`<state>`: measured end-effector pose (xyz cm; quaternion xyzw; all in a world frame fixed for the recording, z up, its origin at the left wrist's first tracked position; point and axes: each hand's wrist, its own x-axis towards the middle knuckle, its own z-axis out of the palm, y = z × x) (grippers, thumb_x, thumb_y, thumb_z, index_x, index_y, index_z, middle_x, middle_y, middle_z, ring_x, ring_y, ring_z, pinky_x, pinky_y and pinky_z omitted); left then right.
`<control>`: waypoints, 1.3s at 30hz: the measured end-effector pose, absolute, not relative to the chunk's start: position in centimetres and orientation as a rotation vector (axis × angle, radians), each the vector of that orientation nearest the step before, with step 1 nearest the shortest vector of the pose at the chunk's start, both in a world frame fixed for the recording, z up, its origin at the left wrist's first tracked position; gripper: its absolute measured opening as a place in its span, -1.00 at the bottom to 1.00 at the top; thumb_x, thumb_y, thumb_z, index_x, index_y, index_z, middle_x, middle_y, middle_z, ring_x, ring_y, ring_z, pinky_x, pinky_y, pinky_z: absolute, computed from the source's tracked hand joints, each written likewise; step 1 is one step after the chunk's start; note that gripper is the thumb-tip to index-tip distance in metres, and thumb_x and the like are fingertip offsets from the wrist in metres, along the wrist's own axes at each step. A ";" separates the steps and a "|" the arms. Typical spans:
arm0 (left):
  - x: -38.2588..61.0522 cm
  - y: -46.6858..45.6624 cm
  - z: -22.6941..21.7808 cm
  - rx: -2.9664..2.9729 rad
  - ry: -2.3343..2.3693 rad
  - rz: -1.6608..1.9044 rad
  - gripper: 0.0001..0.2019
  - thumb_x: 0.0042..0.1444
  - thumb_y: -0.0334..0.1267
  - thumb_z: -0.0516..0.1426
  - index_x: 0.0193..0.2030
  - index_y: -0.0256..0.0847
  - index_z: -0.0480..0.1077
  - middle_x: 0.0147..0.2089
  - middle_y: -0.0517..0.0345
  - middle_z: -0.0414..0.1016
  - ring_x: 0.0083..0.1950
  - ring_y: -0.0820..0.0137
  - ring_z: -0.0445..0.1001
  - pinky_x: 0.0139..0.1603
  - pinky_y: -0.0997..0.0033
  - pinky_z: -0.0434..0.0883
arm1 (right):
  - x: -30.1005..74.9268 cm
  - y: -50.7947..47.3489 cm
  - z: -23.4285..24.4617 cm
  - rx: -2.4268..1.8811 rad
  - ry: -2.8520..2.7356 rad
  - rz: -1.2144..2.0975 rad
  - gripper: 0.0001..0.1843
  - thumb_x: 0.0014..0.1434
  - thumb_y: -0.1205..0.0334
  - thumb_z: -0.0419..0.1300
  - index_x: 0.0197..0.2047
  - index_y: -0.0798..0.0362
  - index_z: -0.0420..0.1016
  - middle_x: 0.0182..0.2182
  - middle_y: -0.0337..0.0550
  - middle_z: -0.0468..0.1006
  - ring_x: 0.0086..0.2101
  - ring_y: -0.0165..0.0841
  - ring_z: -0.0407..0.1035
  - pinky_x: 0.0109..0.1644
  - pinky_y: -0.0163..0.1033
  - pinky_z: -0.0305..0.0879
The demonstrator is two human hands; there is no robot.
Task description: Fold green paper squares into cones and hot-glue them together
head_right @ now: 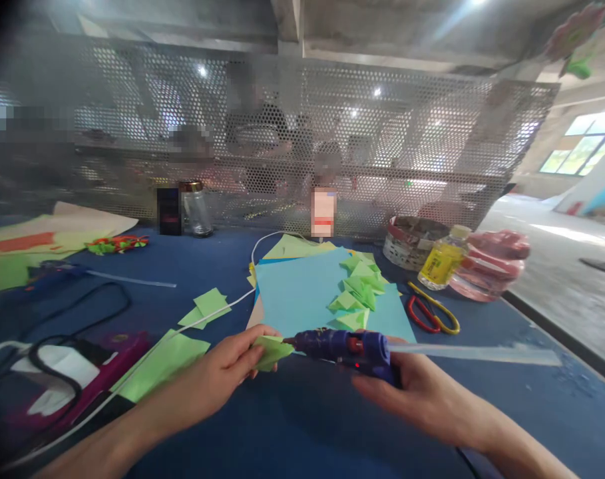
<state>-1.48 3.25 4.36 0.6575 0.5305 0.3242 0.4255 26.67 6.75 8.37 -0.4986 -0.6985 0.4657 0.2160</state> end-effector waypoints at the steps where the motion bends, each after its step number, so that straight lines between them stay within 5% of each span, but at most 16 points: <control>1: -1.5 3.2 4.4 1.662 1.357 0.808 -0.71 0.31 -0.13 -0.08 -0.05 -0.10 0.41 -0.32 0.18 0.44 -0.32 0.33 0.33 -0.31 0.40 0.19 | 26.7 6.8 8.1 -1.393 -1.994 1.307 -0.64 -0.03 -0.15 0.31 -0.39 -0.01 0.60 -0.56 -0.22 0.39 -0.54 -0.39 0.14 -0.53 -0.33 0.15; 7: -1.3 3.0 4.6 1.710 1.390 0.804 -0.73 0.31 -0.17 -0.08 -0.07 -0.09 0.41 -0.33 0.18 0.46 -0.34 0.31 0.36 -0.31 0.37 0.19 | 26.2 6.5 7.6 -1.399 -2.104 1.320 -0.62 -0.02 -0.17 0.28 -0.34 -0.02 0.60 -0.49 -0.16 0.44 -0.45 -0.29 0.25 -0.44 -0.28 0.25; 11: -1.5 3.0 4.7 1.737 1.430 0.796 -0.73 0.32 -0.20 -0.10 -0.09 -0.06 0.41 -0.36 0.20 0.44 -0.35 0.31 0.36 -0.33 0.39 0.17 | 25.8 6.0 7.5 -1.376 -1.858 1.368 -0.54 0.00 -0.21 0.29 -0.24 0.01 0.59 -0.50 -0.20 0.42 -0.51 -0.40 0.20 -0.48 -0.34 0.19; 16: -1.7 3.0 5.1 1.827 1.392 0.688 -0.74 0.30 -0.19 -0.04 -0.34 -0.13 0.40 -0.39 0.21 0.35 -0.37 0.35 0.31 -0.35 0.42 0.18 | 26.2 6.5 7.2 -1.300 -1.495 1.668 -0.54 0.03 -0.20 0.30 -0.29 0.07 0.48 -0.58 -0.28 0.33 -0.60 -0.52 0.11 -0.59 -0.44 0.05; 23: -1.4 3.3 5.4 1.666 1.384 1.048 -0.74 0.15 -0.04 0.16 -0.11 -0.11 0.45 0.00 0.09 0.41 -0.04 0.23 0.32 0.02 0.31 0.21 | 26.1 6.8 7.1 -1.096 -1.266 1.920 -0.61 0.05 -0.09 0.33 -0.26 0.08 0.51 -0.60 -0.31 0.25 -0.60 -0.55 -0.03 -0.65 -0.53 -0.02; 30: -0.6 3.0 5.9 1.349 1.264 1.089 -0.66 0.05 0.05 0.20 -0.21 -0.17 0.50 -0.18 0.10 0.44 -0.17 0.29 0.33 -0.11 0.31 0.24 | 25.3 6.0 7.1 -0.986 -1.382 1.974 -0.67 0.18 -0.01 0.26 -0.24 0.12 0.55 -0.58 -0.30 0.23 -0.58 -0.55 -0.02 -0.64 -0.54 0.05; 39: -0.3 3.3 6.3 1.371 1.228 1.109 -0.79 0.03 -0.08 0.19 -0.40 -0.19 0.46 -0.27 0.16 0.37 -0.17 0.32 0.27 -0.05 0.30 0.17 | 25.6 5.7 7.3 -0.958 -1.437 2.008 -0.65 0.17 -0.03 0.27 -0.19 0.12 0.51 -0.53 -0.29 0.27 -0.57 -0.55 0.04 -0.61 -0.51 0.08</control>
